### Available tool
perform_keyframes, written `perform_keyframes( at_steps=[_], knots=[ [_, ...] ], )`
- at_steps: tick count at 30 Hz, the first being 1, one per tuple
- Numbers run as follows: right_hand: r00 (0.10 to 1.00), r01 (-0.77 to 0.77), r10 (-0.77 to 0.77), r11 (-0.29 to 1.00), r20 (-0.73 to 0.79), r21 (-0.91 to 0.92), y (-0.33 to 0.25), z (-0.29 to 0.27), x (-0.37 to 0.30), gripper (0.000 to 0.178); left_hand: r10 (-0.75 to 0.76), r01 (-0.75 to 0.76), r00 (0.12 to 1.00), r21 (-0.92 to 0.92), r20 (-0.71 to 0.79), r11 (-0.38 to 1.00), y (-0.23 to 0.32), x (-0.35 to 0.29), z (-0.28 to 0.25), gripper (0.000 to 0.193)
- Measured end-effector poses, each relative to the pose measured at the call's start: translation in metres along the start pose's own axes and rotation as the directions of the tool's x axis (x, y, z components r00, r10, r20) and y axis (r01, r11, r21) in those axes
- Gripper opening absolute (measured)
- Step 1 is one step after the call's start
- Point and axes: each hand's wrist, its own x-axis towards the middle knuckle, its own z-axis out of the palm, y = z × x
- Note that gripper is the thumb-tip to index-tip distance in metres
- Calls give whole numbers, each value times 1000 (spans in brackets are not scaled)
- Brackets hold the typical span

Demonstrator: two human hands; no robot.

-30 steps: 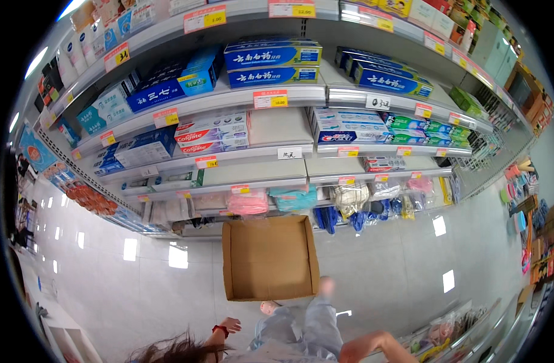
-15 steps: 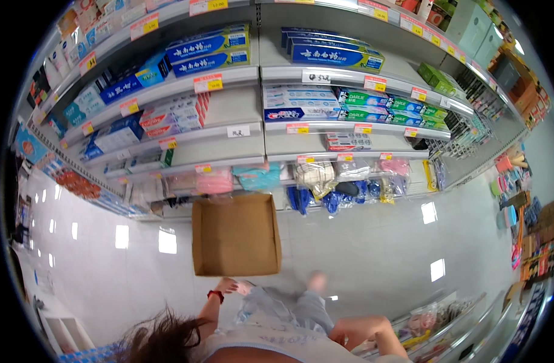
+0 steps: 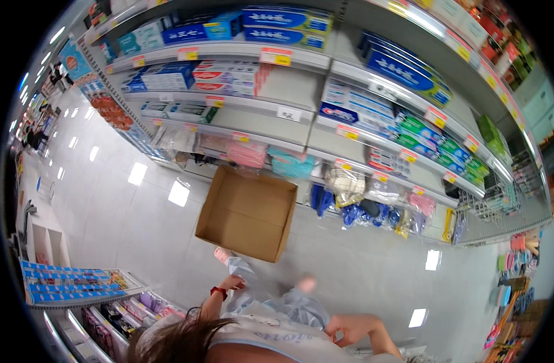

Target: The person takes boxes of toothpaste from a cardboard box and places them onto store shelves. They handle multiple brands, including Colgate and Darlie, arranging them in rows on the shelves.

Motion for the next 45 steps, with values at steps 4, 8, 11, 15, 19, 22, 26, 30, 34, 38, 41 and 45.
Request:
perform_keyframes(
  at_steps=[4, 8, 11, 15, 19, 22, 26, 30, 34, 38, 41, 45],
  knots=[
    [1000, -22, 22, 996, 2, -81, -34, -29, 71, 17, 44, -57, 987, -79, -155, 995, -18, 1, -49, 26],
    [987, 44, -7, 974, 162, -222, -71, -65, 146, 22, 39, -67, 973, -114, -228, 991, 18, -12, -131, 26],
    [978, 74, -16, 959, 209, -273, -98, -77, 170, 26, 66, -98, 982, -184, -175, 978, 29, -13, -191, 27],
    [986, 130, -155, 952, -69, -277, -143, -94, 156, 27, 159, -209, 965, -248, -209, 946, 96, -30, -251, 20],
    [794, 103, -319, 909, -517, -403, -168, -133, 135, 23, 558, -662, 699, -111, -447, 741, 226, -55, -258, 17],
    [506, 39, -540, 793, -673, -608, -182, -181, 110, 22, 782, -901, 401, -50, -478, 431, 309, -91, -248, 21],
    [104, 6, -816, 573, -569, -820, -227, -246, 62, 28, 892, -986, 108, 65, -438, 151, 457, -210, -187, 24],
    [-237, -100, -918, 349, -318, -932, -293, -305, 63, 46, 934, -953, -289, 153, -209, -261, 571, -286, -154, 43],
    [-316, -215, -911, 342, -266, -915, -328, -368, 86, 67, 922, -926, -300, 306, -244, -221, 654, -310, -134, 53],
    [-265, 26, -854, 457, -447, -889, -337, -392, 94, 82, 946, -998, -2, 65, -325, 21, 719, -296, -135, 59],
    [-225, 172, -827, 486, -514, -857, -336, -396, 100, 88, 958, -990, 26, 127, -287, 65, 736, -289, -133, 64],
    [-260, 206, -780, 531, -569, -822, -341, -386, 116, 86, 939, -986, -91, 163, -332, -39, 743, -263, -135, 61]
  ],
)
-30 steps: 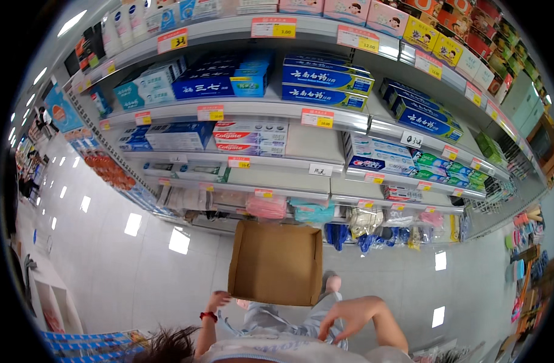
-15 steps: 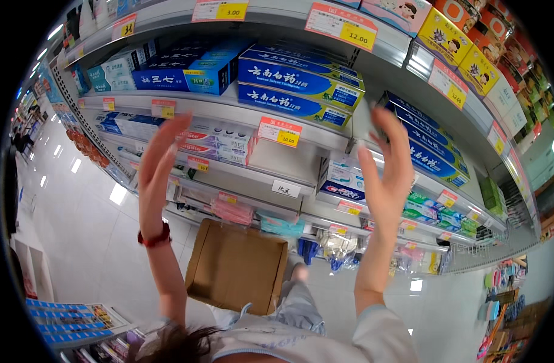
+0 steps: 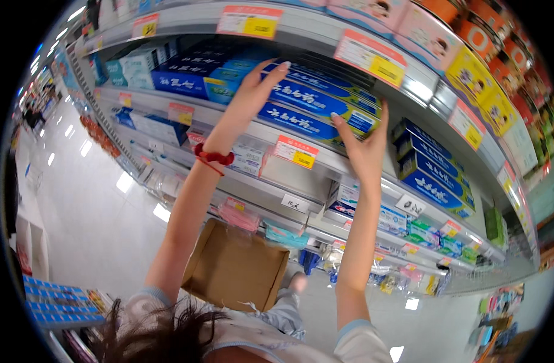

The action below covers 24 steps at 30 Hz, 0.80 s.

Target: The person takes boxes of toothpaste from a cardboard box and places them onto store shelves. They handle multiple brands, including Colgate and Darlie, arranging them in rows on the shelves.

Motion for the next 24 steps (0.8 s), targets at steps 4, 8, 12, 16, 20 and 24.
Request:
perform_keyframes(
  at_steps=[4, 8, 12, 16, 20, 24],
  knots=[
    [999, 12, -17, 995, -51, -97, 10, -9, 2, 82, 115, -114, 993, -9, 36, 993, -1, 0, 9, 59],
    [999, -21, 17, 991, -32, -131, 6, -7, 2, 81, 177, -185, 982, 127, 71, 975, -5, -5, 4, 74],
    [998, -54, 57, 968, 6, -246, -2, -12, 3, 81, 206, -203, 978, 254, 17, 945, -9, -8, 4, 84],
    [986, 164, -160, 950, 37, -266, -11, -23, -5, 79, 405, -401, 913, 70, -49, 913, 3, -26, 8, 87],
    [962, 271, -265, 919, 62, -285, -35, -30, -42, 85, 468, -466, 877, 46, -106, 884, 23, -79, 2, 93],
    [971, 231, -187, 897, 151, -376, -20, -45, -132, 100, 330, -331, 944, -60, -15, 942, 4, -170, -18, 95]
  ],
)
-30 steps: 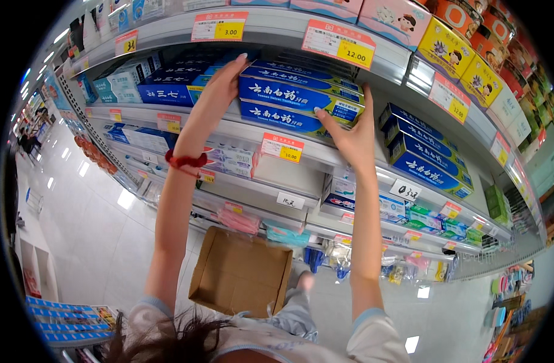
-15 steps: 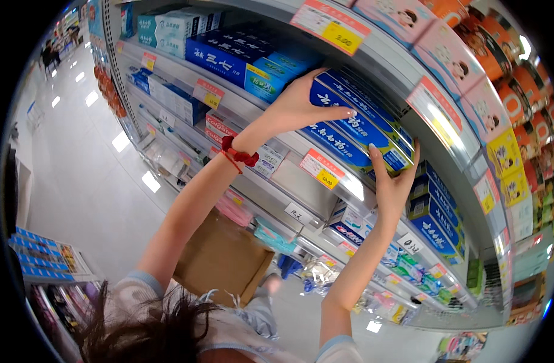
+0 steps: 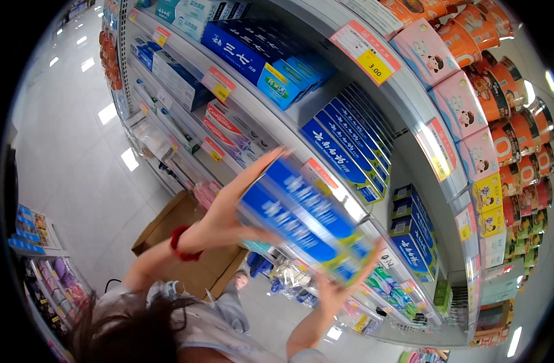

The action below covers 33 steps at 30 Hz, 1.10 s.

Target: The person takes boxes of toothpaste from a cardboard box and places them onto store shelves. They handle multiple brands, including Colgate and Darlie, arranging them in rows on the shelves.

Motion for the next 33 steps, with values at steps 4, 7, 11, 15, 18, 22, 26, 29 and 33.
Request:
perform_keyframes(
  at_steps=[4, 7, 11, 15, 18, 22, 26, 29, 33],
  knots=[
    [876, -464, 432, 876, 212, 132, -8, 31, -108, 100, -483, 476, 875, -125, -30, 870, -13, -117, -16, 86],
    [785, -525, 483, 851, 387, 2, -6, 48, -143, 93, -708, 683, 702, -211, -78, 699, -32, -193, -25, 68],
    [666, -437, 391, 895, 636, -93, 23, 80, -184, 82, -984, 873, 121, -457, -129, 167, -46, -250, -47, 44],
    [393, -486, 448, 843, 803, -233, 47, 115, -213, 83, -979, 935, 60, -333, -195, 124, -83, -300, -61, 43],
    [346, -277, 313, 935, 885, -222, 61, 140, -243, 80, -979, 983, -4, -182, -203, 34, -103, -329, -71, 43],
    [217, -296, 335, 918, 917, -265, 87, 163, -320, 77, -977, 997, -4, -72, -215, 12, -129, -387, -81, 42],
    [68, -309, 413, 875, 908, -374, 96, 194, -381, 73, -979, 1000, 12, -21, -203, 17, -146, -457, -90, 43],
    [-107, -162, 483, 854, 869, -494, 104, 215, -419, 75, -964, 970, -232, -97, -128, -221, -162, -511, -99, 43],
    [-135, -85, 525, 839, 840, -538, 106, 234, -452, 73, -946, 953, -301, -85, -124, -292, -172, -542, -103, 46]
  ],
)
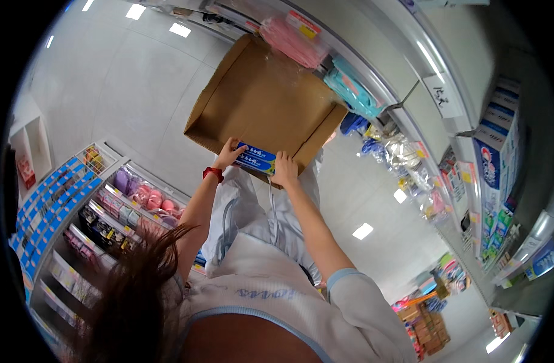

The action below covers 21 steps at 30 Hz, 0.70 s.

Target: The person takes boxes of toothpaste from a cardboard box and places them onto store shelves. They handle multiple brands, including Colgate and Darlie, arranging them in rows on the shelves.

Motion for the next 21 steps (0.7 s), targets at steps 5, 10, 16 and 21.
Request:
perform_keyframes(
  at_steps=[5, 10, 16, 21],
  knots=[
    [992, -110, 108, 994, -70, -24, 1, 23, 19, 71, 195, -193, 980, 37, -43, 980, -4, 27, 6, 48],
    [977, -197, 191, 979, -95, -57, 9, 45, 26, 70, 229, -227, 974, 158, 7, 961, -11, 45, 17, 55],
    [973, -204, 208, 978, -104, 54, 20, 62, 30, 67, 702, -385, 699, 758, -132, 526, 33, 0, 55, 39],
    [970, -159, 145, 986, -193, -56, 28, 69, 37, 65, 308, -659, 638, 294, 706, 692, 0, -79, 91, 16]
  ],
)
